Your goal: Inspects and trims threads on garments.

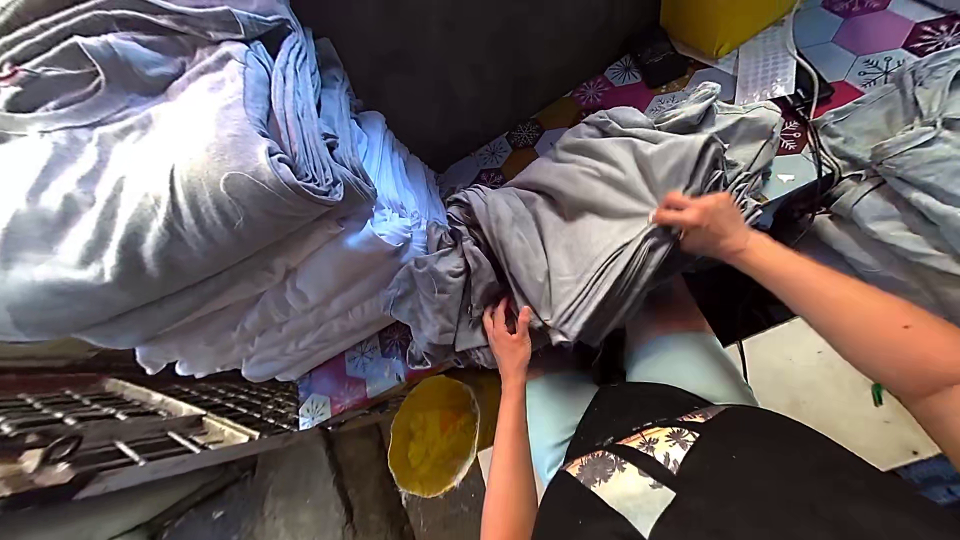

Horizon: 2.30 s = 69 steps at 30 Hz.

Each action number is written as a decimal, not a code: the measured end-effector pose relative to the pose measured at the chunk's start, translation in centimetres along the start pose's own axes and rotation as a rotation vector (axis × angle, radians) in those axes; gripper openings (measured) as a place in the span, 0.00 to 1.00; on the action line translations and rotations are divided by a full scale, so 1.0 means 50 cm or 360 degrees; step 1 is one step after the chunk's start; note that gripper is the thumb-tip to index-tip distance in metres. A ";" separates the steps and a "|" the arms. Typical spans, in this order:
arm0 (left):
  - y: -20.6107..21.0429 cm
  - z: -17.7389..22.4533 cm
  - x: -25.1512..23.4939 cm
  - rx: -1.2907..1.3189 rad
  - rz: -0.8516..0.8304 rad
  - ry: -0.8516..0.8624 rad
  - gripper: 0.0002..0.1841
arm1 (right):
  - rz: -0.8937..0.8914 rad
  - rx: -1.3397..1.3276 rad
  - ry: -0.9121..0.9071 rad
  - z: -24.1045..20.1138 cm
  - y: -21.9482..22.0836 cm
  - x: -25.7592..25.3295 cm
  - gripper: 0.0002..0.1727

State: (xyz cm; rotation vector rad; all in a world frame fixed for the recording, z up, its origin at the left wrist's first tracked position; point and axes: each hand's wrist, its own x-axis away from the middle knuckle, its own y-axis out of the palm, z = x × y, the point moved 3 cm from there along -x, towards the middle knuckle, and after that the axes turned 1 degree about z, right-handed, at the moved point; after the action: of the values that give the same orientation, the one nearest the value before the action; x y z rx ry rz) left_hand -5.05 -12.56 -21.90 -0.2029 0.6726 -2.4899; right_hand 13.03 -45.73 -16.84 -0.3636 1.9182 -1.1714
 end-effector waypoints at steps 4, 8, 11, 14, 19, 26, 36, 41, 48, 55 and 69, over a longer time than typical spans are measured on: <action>0.015 0.000 -0.090 -0.0443 0.0063 0.0168 0.29 | -0.0052 0.0004 0.0249 -0.020 0.081 0.088 0.20; -0.002 0.015 -0.148 -0.0456 -0.0049 0.0088 0.25 | 0.0115 0.0009 0.0299 -0.042 0.095 0.109 0.17; 0.002 0.048 -0.112 -0.0518 -0.0184 -0.0006 0.29 | 0.0200 -0.0045 0.0365 -0.053 0.097 0.113 0.14; 0.001 0.062 -0.083 -0.0514 -0.0014 0.0180 0.19 | 0.0396 -0.0281 0.0488 -0.083 0.073 0.101 0.13; -0.134 0.105 -0.117 -0.0339 0.0153 0.0199 0.16 | 0.0254 -0.0223 0.0432 -0.139 0.061 0.091 0.13; -0.135 0.042 -0.042 -0.0688 0.0116 0.0358 0.21 | -0.1211 -0.0324 0.0707 -0.176 -0.013 0.046 0.19; -0.067 0.009 0.034 -0.0524 0.0208 0.0687 0.07 | -0.0435 -0.1096 0.0165 -0.371 0.202 -0.066 0.22; -0.073 0.040 0.039 -0.0521 0.0441 0.0827 0.07 | -0.0240 -0.1233 0.0176 -0.376 0.208 -0.104 0.05; -0.121 0.072 -0.028 -0.0275 0.0687 0.0662 0.10 | 0.0184 -0.1606 0.0130 -0.323 0.055 -0.129 0.07; -0.127 0.072 -0.040 0.0698 -0.0374 -0.0023 0.12 | -0.0313 -0.1861 0.1704 -0.204 0.123 -0.044 0.15; -0.075 0.102 -0.027 0.0506 -0.0307 -0.0021 0.13 | -0.0242 -0.1541 0.0636 -0.360 0.163 -0.165 0.07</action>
State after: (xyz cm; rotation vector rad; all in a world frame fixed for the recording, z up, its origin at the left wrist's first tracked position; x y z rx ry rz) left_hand -4.29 -11.25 -15.63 -0.1710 0.2538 -2.7345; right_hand 5.44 -25.75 -15.64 -0.8353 2.7702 -0.3165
